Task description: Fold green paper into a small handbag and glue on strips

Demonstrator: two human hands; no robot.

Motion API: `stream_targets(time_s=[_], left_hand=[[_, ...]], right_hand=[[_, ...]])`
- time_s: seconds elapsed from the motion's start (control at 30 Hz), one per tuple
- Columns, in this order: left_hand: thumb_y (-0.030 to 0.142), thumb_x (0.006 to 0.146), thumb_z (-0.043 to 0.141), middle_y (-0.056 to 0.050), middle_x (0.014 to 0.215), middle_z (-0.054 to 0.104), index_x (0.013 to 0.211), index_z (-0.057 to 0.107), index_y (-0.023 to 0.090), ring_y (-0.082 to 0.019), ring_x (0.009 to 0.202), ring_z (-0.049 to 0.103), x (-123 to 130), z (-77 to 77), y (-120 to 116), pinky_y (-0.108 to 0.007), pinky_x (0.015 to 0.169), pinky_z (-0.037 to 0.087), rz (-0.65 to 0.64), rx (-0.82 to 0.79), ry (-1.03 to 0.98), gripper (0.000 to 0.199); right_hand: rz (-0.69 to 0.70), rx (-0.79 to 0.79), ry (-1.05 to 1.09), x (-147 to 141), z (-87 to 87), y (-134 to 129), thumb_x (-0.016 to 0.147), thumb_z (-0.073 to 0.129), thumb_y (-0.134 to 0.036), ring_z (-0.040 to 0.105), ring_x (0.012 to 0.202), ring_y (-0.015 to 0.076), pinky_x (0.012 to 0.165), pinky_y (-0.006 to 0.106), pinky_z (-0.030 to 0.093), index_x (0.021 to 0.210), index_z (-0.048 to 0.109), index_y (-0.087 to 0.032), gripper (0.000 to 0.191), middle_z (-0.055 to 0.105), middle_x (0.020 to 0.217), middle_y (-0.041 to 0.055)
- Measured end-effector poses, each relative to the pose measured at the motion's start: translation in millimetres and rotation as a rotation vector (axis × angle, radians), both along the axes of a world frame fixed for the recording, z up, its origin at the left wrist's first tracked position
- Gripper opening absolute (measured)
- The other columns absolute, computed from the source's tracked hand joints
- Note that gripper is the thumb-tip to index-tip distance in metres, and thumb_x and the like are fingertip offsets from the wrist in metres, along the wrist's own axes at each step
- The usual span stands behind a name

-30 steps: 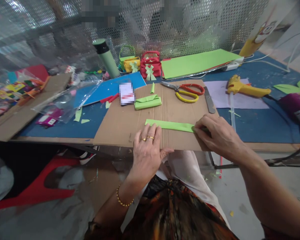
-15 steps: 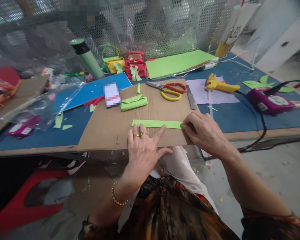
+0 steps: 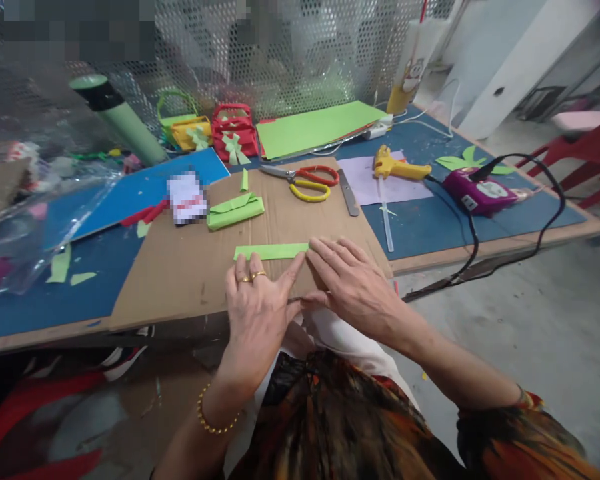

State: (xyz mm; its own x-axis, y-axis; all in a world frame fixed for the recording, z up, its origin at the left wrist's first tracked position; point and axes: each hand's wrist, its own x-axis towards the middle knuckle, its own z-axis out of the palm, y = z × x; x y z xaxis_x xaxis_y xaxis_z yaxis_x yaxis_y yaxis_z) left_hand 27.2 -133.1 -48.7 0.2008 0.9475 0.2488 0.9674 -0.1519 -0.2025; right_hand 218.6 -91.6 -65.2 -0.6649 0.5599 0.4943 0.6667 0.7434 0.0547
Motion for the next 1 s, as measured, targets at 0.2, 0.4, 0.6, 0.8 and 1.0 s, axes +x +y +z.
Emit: stream_targets(time_s=[0.2,0.4,0.6,0.8,1.0], left_hand=[[0.058,0.085,0.077,-0.029,0.139,0.06,0.157,0.054,0.041,-0.053,0.136,0.055,2,9.0,0,-0.064,0.105,0.047,0.017,-0.078,-0.008,0.077],[0.052,0.083,0.082,-0.026,0.141,0.059,0.155,0.056,0.042,-0.051,0.139,0.053,6,11.2,2,-0.064,0.108,0.044,0.044,-0.11,-0.077,0.077],[0.057,0.085,0.08,-0.025,0.139,0.061,0.159,0.05,0.042,-0.049,0.139,0.053,5,8.1,2,-0.063,0.109,0.045,0.024,-0.071,0.001,0.082],[0.05,0.091,0.078,-0.026,0.143,0.061,0.162,0.049,0.033,-0.047,0.138,0.056,3,-1.4,-1,-0.057,0.109,0.045,0.031,-0.044,0.116,0.079],[0.063,0.106,0.042,-0.026,0.131,0.07,0.145,0.064,0.009,-0.04,0.119,0.063,-26,2.8,5,-0.054,0.099,0.046,-0.102,0.029,-0.032,0.07]], right_hand=[[-0.125,0.045,0.032,15,-16.1,-17,0.109,0.047,-0.05,0.062,0.14,0.0351,0.12,0.053,0.045,0.142,0.061,0.001,0.062,0.064,0.15,0.0236],[-0.251,0.091,0.039,31,-12.5,-28,0.107,0.054,-0.048,0.065,0.133,0.0358,0.121,0.058,0.043,0.14,0.064,-0.005,0.054,0.07,0.143,0.0209],[-0.235,0.115,0.133,11,4.7,-16,0.105,0.054,-0.056,0.054,0.145,0.0399,0.124,0.06,0.04,0.143,0.061,-0.004,0.065,0.062,0.151,0.0267],[-0.044,-0.039,0.05,-12,-16.2,-8,0.107,0.045,-0.057,0.055,0.145,0.0395,0.12,0.056,0.047,0.147,0.056,0.005,0.075,0.057,0.153,0.0325],[-0.069,-0.06,0.079,2,-6.7,-8,0.111,0.041,-0.042,0.065,0.123,0.0337,0.102,0.05,0.055,0.126,0.069,-0.008,0.046,0.071,0.133,0.0242]])
